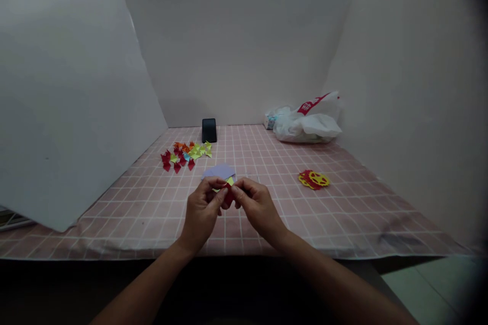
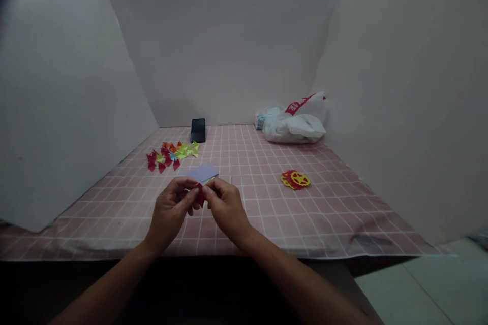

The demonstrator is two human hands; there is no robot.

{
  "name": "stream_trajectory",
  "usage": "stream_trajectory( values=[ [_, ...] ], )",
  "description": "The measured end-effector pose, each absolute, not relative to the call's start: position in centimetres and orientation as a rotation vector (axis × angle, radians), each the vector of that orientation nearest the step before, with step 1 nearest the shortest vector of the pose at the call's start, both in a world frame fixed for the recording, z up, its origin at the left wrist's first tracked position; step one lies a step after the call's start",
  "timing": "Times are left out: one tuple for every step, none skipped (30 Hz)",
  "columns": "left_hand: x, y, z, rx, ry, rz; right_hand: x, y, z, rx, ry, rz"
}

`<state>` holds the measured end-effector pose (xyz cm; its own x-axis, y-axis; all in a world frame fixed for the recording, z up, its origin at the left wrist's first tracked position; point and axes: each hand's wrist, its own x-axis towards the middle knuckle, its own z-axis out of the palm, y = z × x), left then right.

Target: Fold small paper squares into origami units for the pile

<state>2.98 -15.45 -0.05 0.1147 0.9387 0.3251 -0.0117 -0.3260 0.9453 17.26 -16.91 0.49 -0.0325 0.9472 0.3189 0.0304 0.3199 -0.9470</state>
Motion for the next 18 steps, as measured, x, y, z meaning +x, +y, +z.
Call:
stream_trajectory(
  values=[
    [2.97, -15.43, -0.10, 1.515, 0.954, 1.355, 17.26, -16.93, 0.49, -0.985, -1.388, 0.972],
    [2.96, -15.41, -0.14, 1.520, 0.957, 1.351, 17.26, -16.94, 0.48, -0.991, -1.384, 0.977],
    [2.95, -15.39, -0.16, 1.524, 0.961, 1.345, 17.28, -16.94, 0.47, -0.995, -1.385, 0.979],
    [2.94, -15.37, -0.16, 1.523, 0.964, 1.338, 17.30, -16.93, 0.44, -0.997, -1.387, 0.977],
    [2.94, -15.37, -0.14, 1.516, 0.966, 1.333, 17.32, -16.91, 0.41, -0.997, -1.391, 0.972],
    [2.93, -15.37, -0.10, 1.501, 0.964, 1.326, 17.35, -16.87, 0.37, -0.995, -1.398, 0.965],
    [2.93, -15.37, -0.04, 1.479, 0.959, 1.316, 17.38, -16.83, 0.32, -0.991, -1.404, 0.958],
    [2.91, -15.39, 0.01, 1.451, 0.951, 1.304, 17.42, -16.78, 0.27, -0.987, -1.409, 0.951],
    [2.89, -15.41, 0.06, 1.421, 0.942, 1.286, 17.45, -16.74, 0.21, -0.985, -1.415, 0.942],
    [2.86, -15.43, 0.09, 1.391, 0.931, 1.264, 17.49, -16.70, 0.15, -0.987, -1.421, 0.932],
    [2.83, -15.46, 0.11, 1.362, 0.918, 1.239, 17.52, -16.66, 0.09, -0.993, -1.426, 0.920],
    [2.79, -15.48, 0.10, 1.333, 0.904, 1.215, 17.54, -16.64, 0.05, -1.000, -1.432, 0.907],
    [2.75, -15.50, 0.08, 1.302, 0.888, 1.193, 17.56, -16.64, 0.02, -1.005, -1.436, 0.893],
    [2.72, -15.52, 0.04, 1.267, 0.870, 1.174, 17.56, -16.65, 0.01, -1.009, -1.443, 0.877],
    [2.71, -15.54, 0.00, 1.229, 0.854, 1.160, 17.56, -16.66, 0.02, -1.012, -1.449, 0.861],
    [2.71, -15.56, -0.03, 1.194, 0.842, 1.150, 17.55, -16.68, 0.03, -1.014, -1.455, 0.844],
    [2.72, -15.60, -0.05, 1.162, 0.836, 1.143, 17.55, -16.70, 0.04, -1.016, -1.462, 0.825],
    [2.74, -15.63, -0.06, 1.137, 0.835, 1.137, 17.55, -16.71, 0.03, -1.019, -1.470, 0.806]
  ],
)
